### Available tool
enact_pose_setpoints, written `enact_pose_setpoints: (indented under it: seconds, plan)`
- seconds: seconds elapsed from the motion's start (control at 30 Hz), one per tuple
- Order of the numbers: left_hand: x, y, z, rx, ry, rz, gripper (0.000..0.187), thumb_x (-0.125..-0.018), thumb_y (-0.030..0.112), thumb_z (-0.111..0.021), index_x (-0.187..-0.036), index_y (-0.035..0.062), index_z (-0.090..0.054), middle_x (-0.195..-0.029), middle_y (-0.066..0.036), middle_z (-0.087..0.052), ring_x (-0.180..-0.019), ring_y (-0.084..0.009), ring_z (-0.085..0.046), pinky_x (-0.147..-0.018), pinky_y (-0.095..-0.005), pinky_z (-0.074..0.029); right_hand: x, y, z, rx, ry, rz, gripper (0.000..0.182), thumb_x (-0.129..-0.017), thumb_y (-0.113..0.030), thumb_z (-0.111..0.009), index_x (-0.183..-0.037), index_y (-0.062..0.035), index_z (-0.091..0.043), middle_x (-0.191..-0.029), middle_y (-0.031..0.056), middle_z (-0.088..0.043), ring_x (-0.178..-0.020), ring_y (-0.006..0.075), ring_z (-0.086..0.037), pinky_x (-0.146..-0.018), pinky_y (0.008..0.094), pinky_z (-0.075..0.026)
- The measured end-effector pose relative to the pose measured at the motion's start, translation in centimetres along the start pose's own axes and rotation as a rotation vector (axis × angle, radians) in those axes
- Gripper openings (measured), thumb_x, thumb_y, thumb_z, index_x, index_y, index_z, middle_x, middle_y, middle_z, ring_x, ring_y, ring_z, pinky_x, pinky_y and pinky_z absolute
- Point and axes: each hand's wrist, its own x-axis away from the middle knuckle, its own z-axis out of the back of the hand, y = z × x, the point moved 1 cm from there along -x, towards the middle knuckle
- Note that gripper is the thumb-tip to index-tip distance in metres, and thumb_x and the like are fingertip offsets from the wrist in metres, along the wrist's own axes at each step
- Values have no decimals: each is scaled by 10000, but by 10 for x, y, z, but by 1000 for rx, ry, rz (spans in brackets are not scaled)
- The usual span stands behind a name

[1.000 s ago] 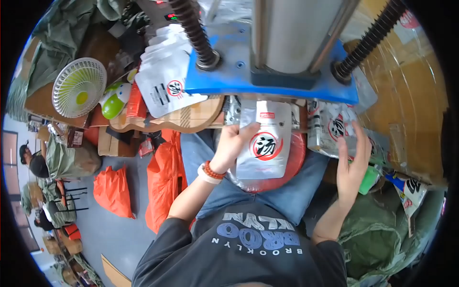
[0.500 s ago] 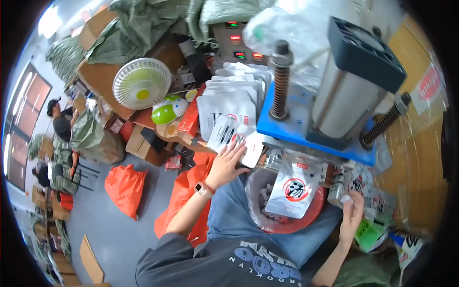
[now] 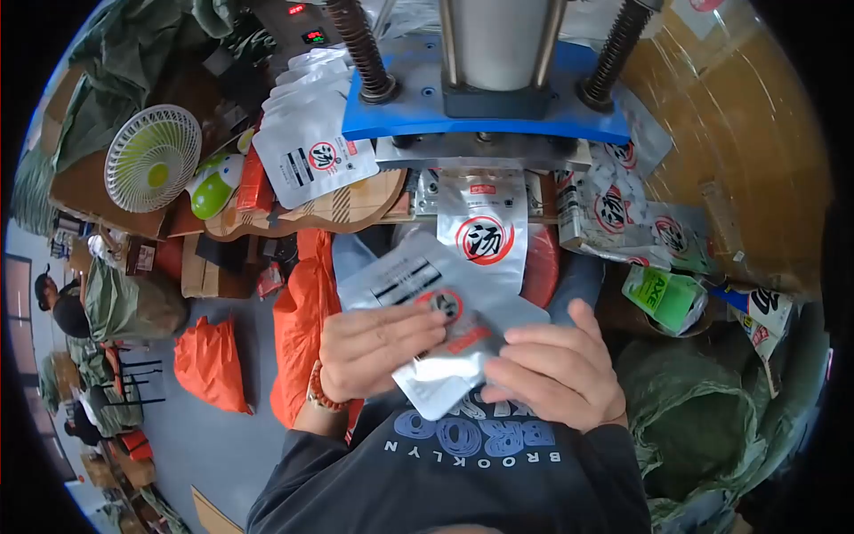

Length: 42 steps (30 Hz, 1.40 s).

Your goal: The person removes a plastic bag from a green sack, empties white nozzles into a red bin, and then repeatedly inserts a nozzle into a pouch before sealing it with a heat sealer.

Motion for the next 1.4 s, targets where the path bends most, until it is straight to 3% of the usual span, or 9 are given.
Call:
enact_pose_setpoints:
  seconds: [0.37,0.63,0.7,0.77,0.9,0.97,1.07,1.13,1.4]
  plan:
    - [-8,-106,-125,1037,234,1243,204,-890,163,-654,-896,-38,-693,-795,-60,-697,-672,-80,-635,-573,-227,-495,37,103,18,142,119,-655,397,-859,-121,-641,-1234,-22,-557,-1248,182,-540,-1141,353,-519,-1001,430,-391]
    - [-12,-135,-118,831,145,1064,221,-877,175,-673,-940,-37,-677,-904,-63,-690,-815,-115,-630,-710,-265,-499,80,209,-26,571,-244,-727,256,-873,-82,-565,-1121,-16,-562,-1144,172,-562,-986,355,-565,-861,403,-448]
    - [-14,-156,-81,531,246,900,581,-858,259,-690,-1295,-52,-467,-1172,-169,-602,-1051,-225,-583,-886,-310,-450,82,202,-27,413,-341,-790,255,-858,-57,-572,-1108,-15,-544,-1132,174,-548,-976,355,-560,-839,411,-450]
    - [0,-188,-46,-893,64,703,593,-899,337,-593,-1374,39,-400,-1450,-192,-368,-1363,-332,-324,-1094,-491,-259,83,201,-25,129,-157,-907,296,-820,-23,-586,-1111,-23,-530,-1078,200,-515,-926,394,-549,-782,446,-449]
    - [58,-182,-43,-649,-329,522,669,-829,381,-665,-1390,118,-411,-1478,-108,-366,-1408,-315,-260,-1092,-515,-275,78,210,-34,387,-239,-666,457,-770,10,-588,-1215,-41,-492,-1112,194,-514,-934,402,-567,-798,460,-464]
    - [73,-173,-44,-613,-32,426,372,-825,145,-679,-1190,101,-622,-1072,-93,-680,-1035,-271,-642,-851,-310,-503,66,211,-31,362,-285,-767,432,-797,-14,-561,-1226,-32,-511,-1154,225,-539,-1013,452,-524,-849,461,-453]
    - [68,-147,-26,-121,263,773,123,-802,57,-695,-902,-13,-708,-766,-102,-709,-713,-103,-665,-660,-257,-489,55,192,-13,386,-231,-706,347,-810,-8,-595,-1155,-11,-560,-1053,177,-620,-875,368,-621,-763,402,-501]
    - [57,-110,-16,-24,321,844,142,-780,10,-700,-920,-4,-716,-793,-95,-717,-777,-65,-643,-702,-232,-486,44,141,13,98,299,-1011,250,-813,5,-647,-1060,10,-610,-911,93,-665,-701,203,-633,-644,307,-502]
    - [7,-15,-23,-207,13,99,283,-694,-7,-673,-965,61,-713,-962,-53,-716,-910,-218,-696,-719,-291,-568,7,21,-21,56,75,-57,410,-621,-302,-848,-878,-32,-677,-735,37,-589,-604,187,-557,-514,297,-430]
